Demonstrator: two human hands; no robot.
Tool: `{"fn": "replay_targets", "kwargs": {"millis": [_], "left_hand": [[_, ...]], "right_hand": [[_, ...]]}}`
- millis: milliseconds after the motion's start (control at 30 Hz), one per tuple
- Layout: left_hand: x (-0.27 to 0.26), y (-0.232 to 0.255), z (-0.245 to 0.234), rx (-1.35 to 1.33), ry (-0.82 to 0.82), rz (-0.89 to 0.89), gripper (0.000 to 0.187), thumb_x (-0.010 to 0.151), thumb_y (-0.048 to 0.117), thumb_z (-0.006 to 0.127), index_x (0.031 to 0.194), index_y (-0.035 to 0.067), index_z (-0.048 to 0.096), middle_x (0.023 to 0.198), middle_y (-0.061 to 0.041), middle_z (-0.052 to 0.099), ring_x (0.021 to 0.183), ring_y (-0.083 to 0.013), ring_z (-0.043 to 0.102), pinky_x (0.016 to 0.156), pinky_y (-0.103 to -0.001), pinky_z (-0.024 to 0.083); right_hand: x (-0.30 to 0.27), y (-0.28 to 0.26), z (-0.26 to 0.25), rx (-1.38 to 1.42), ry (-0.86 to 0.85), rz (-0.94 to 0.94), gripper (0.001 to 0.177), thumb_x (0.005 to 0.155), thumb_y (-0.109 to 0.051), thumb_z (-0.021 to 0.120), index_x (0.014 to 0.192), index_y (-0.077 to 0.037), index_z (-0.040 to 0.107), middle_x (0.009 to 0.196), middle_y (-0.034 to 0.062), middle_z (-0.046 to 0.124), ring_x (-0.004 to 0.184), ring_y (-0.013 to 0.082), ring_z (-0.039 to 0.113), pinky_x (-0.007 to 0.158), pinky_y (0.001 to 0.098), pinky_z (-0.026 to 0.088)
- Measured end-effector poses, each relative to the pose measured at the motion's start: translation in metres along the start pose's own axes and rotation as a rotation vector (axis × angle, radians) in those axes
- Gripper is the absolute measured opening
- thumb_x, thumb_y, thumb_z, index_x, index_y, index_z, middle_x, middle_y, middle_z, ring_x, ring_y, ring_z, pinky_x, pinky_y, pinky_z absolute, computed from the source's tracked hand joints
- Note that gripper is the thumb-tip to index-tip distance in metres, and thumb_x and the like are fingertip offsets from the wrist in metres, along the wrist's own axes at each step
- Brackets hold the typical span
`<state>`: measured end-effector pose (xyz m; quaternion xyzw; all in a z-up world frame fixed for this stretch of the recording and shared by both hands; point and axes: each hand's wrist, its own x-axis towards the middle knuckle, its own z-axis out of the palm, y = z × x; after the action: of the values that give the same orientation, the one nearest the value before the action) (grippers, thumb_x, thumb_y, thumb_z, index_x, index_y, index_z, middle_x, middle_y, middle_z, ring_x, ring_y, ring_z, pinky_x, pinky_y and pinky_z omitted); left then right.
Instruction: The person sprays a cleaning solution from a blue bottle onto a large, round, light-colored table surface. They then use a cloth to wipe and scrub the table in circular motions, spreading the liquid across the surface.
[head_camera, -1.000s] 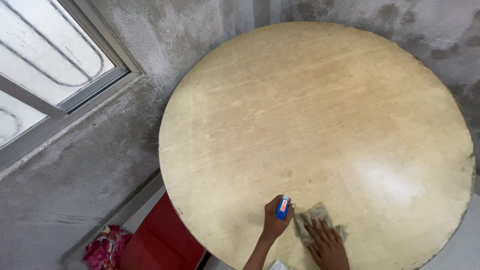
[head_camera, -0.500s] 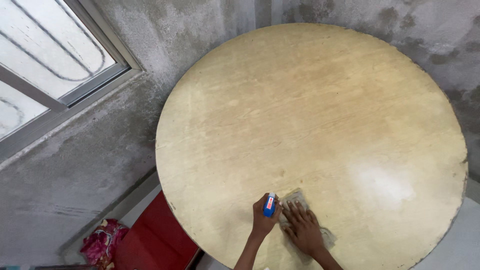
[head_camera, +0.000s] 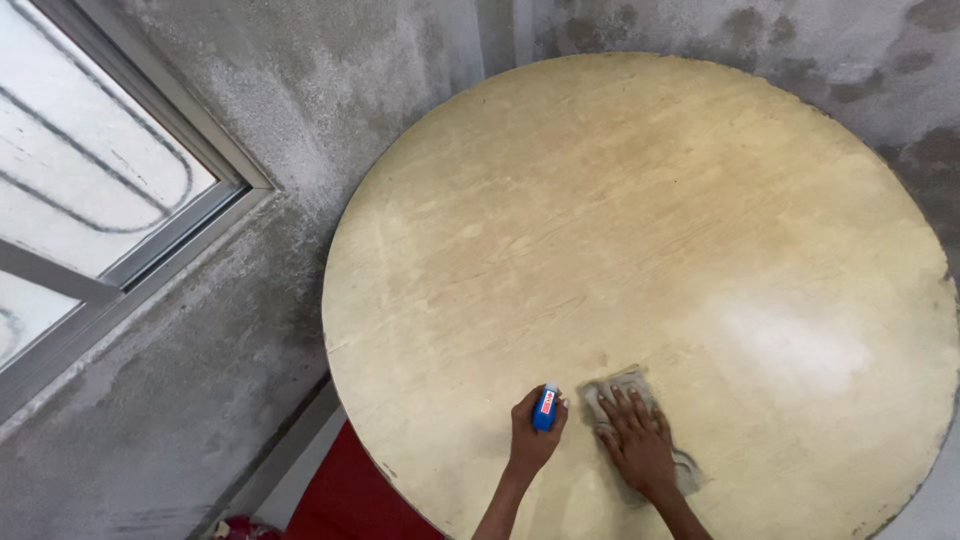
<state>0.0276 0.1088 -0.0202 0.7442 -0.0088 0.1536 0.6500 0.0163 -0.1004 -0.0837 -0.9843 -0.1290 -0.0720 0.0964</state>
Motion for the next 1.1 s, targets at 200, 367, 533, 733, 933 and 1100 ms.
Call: {"fn": "replay_targets", "kwargs": {"millis": [200,367,533,733,933,1100], "left_hand": [[0.024,-0.027,-0.069,0.044,0.053,0.091,0.020,0.089,0.007,0.078,0.105,-0.002,0.069,0.083,-0.005,0.074,0.075,-0.0086,0.068,0.067,-0.027,0.057],[0.031,-0.044,-0.106,-0.127,0.137,-0.051,0.010,0.095,0.006,0.075,0.095,0.000,0.067,0.073,0.000,0.066,0.067,-0.0055,0.058,0.060,-0.026,0.050],[0.029,-0.041,-0.101,-0.071,0.138,0.000,0.013,0.089,0.004,0.077,0.097,0.001,0.067,0.076,-0.001,0.069,0.069,-0.0065,0.062,0.063,-0.026,0.052],[0.029,-0.034,-0.099,0.013,0.130,0.102,0.012,0.087,0.003,0.075,0.096,0.001,0.066,0.077,-0.006,0.070,0.071,-0.0094,0.068,0.066,-0.027,0.055],[0.029,-0.020,-0.101,0.053,0.114,0.012,0.013,0.089,0.005,0.078,0.093,0.002,0.066,0.068,-0.003,0.063,0.061,-0.0083,0.055,0.057,-0.026,0.048],[0.030,-0.019,-0.099,0.055,0.131,0.014,0.014,0.087,0.004,0.078,0.093,0.002,0.065,0.067,-0.001,0.063,0.059,-0.0070,0.054,0.055,-0.025,0.047]], "right_hand": [[-0.001,-0.009,0.022,-0.007,0.056,0.093,0.062,0.097,-0.051,0.042,0.156,-0.035,0.033,0.166,-0.0037,0.029,0.153,0.0211,0.023,0.120,0.0505,0.017],[0.012,-0.039,0.039,-0.104,-0.100,0.188,0.063,0.098,-0.054,0.042,0.157,-0.036,0.030,0.168,-0.0015,0.022,0.155,0.0239,0.018,0.121,0.0513,0.015],[0.059,-0.103,0.063,-0.003,-0.186,-0.149,0.065,0.097,-0.052,0.048,0.157,-0.032,0.032,0.172,0.0015,0.018,0.155,0.0279,0.013,0.120,0.0560,0.010],[0.119,-0.105,0.063,0.055,-0.271,-0.252,0.065,0.099,-0.053,0.048,0.159,-0.036,0.030,0.169,-0.0010,0.024,0.157,0.0248,0.017,0.122,0.0534,0.017],[0.117,-0.012,0.047,-0.046,-0.167,0.126,0.069,0.099,-0.058,0.045,0.161,-0.035,0.025,0.170,0.0004,0.024,0.156,0.0241,0.020,0.122,0.0488,0.018],[0.046,0.031,0.034,0.007,0.112,0.237,0.064,0.101,-0.055,0.039,0.159,-0.028,0.035,0.167,0.0032,0.031,0.156,0.0255,0.024,0.122,0.0496,0.020]]}}
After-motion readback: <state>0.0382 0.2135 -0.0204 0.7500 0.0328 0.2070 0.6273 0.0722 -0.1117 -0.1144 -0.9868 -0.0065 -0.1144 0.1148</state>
